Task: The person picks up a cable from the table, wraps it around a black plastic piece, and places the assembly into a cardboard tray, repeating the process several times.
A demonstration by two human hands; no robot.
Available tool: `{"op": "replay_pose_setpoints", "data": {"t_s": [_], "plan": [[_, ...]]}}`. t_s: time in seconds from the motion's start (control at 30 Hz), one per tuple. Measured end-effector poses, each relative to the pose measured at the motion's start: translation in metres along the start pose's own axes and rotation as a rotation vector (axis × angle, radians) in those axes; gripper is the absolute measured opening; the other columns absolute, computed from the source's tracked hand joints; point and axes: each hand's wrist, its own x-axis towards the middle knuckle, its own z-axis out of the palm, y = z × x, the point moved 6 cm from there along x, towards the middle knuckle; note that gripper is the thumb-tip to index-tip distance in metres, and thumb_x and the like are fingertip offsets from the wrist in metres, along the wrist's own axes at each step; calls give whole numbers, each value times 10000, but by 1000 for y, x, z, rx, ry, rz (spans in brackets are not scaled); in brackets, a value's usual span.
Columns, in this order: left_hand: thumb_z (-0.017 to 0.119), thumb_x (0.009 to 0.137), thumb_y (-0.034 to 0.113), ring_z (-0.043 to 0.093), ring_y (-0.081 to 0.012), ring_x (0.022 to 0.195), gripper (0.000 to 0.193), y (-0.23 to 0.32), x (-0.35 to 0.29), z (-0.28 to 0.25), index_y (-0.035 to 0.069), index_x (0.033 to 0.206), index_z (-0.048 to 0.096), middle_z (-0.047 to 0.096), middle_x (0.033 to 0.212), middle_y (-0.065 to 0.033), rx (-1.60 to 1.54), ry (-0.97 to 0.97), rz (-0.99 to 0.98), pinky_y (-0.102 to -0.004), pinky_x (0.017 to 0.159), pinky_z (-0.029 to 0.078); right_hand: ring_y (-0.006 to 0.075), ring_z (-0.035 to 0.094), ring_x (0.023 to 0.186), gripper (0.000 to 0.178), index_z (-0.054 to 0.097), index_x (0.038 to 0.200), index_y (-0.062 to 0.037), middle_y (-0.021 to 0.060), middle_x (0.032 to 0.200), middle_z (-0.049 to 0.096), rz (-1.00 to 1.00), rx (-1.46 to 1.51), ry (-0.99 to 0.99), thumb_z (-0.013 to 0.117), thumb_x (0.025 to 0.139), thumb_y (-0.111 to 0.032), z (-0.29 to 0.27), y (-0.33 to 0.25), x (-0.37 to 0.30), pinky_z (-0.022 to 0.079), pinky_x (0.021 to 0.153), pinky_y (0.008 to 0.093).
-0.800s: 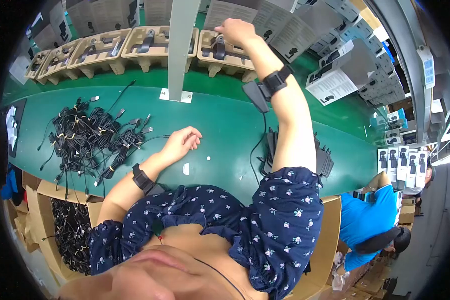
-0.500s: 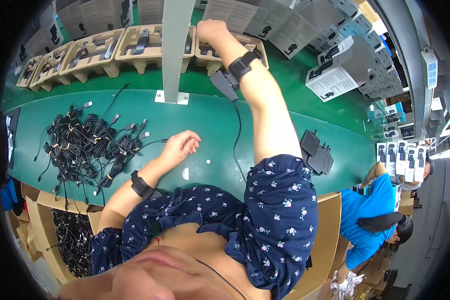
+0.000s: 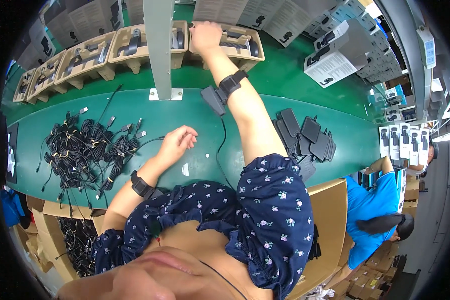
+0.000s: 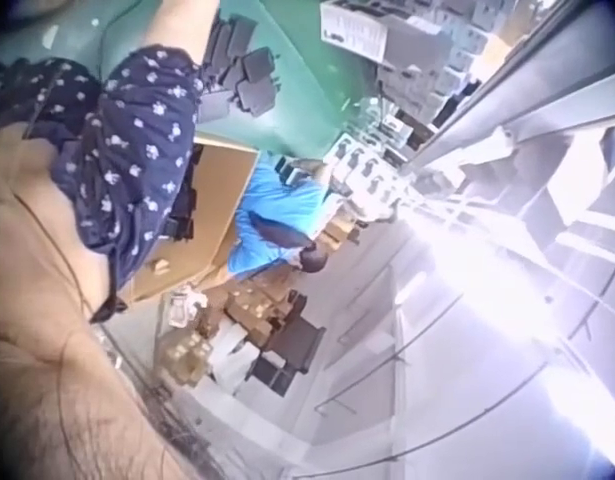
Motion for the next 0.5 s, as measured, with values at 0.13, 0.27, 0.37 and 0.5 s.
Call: {"op": "replay_pose_setpoints", "data": {"t_s": [0.13,0.27,0.37,0.5], "plan": [[461,878,25,588,-159,608,95,2,1,1,18,912,549,583,727,-70,-23,-15,-7,-284,561,477,379,596,929,367,565,1008,-17,185,951,639,296,239,-31,596,816,-328,1,35,8,467,800,470],[462,881,27,588,-159,611,99,0,1,4,13,921,552,584,740,-71,-29,-30,-21,-281,562,479,369,598,945,294,575,1014,-3,194,960,639,254,109,-102,564,819,-224,6,20,10,479,807,457],[463,882,26,589,-156,613,98,-2,-4,-1,11,922,552,586,747,-70,-33,-5,-45,-277,564,482,363,585,996,264,618,1012,-11,206,1026,623,222,69,-319,525,801,-139,2,5,13,473,846,439],[465,882,20,590,-152,616,97,-1,-3,-2,8,924,551,586,746,-71,-22,-21,-44,-272,563,483,340,586,1018,276,644,1007,-28,201,1058,614,228,87,-348,498,789,-115,0,14,21,479,854,414]]}}
